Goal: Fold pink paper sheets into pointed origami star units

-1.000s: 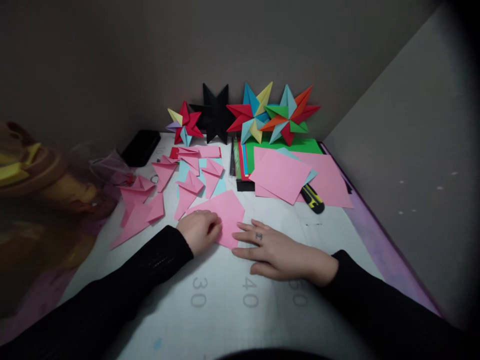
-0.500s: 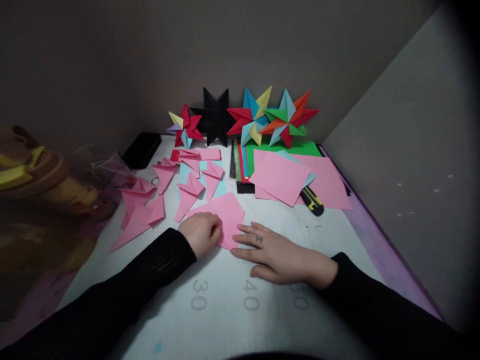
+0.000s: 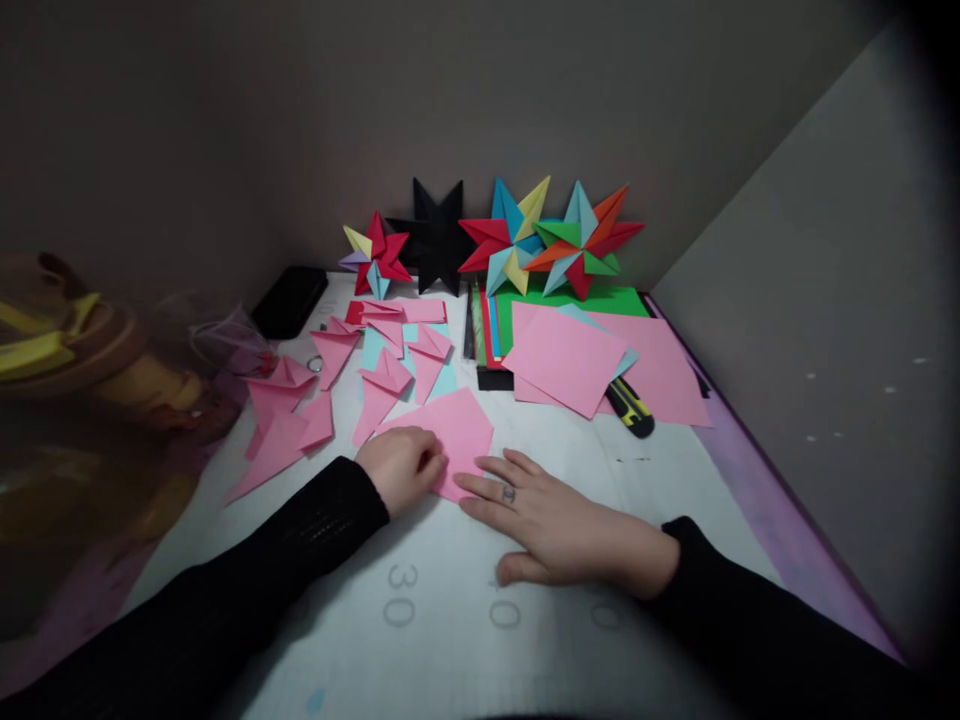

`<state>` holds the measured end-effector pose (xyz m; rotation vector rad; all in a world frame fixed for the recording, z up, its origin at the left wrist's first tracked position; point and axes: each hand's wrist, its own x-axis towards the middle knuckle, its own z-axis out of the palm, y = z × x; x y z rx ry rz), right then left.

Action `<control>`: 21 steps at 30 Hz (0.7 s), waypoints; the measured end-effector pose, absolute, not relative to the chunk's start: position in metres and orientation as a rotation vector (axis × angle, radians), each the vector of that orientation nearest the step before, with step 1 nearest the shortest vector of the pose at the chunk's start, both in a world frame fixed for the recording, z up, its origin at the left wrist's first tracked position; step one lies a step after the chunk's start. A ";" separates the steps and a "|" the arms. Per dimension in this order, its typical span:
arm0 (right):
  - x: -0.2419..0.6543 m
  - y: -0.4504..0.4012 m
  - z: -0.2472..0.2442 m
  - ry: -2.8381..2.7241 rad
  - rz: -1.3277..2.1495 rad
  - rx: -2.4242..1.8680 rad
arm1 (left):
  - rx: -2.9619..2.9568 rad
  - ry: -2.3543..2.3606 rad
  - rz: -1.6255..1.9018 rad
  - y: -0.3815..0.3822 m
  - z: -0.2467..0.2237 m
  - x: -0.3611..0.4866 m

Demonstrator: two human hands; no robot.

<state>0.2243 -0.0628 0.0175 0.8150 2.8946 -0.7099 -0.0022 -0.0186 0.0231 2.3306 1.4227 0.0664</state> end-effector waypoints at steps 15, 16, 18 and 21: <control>0.222 -0.063 0.017 2.861 -0.791 0.822 | 2.349 1.449 0.045 -0.020 0.022 0.000; 0.222 -0.063 0.017 2.859 -0.787 0.821 | 2.353 1.450 0.043 -0.020 0.022 0.000; 0.222 -0.064 0.017 2.856 -0.776 0.815 | 2.356 1.458 0.045 -0.020 0.022 0.000; 0.223 -0.066 0.017 2.856 -0.769 0.809 | 2.355 1.466 0.052 -0.021 0.021 0.001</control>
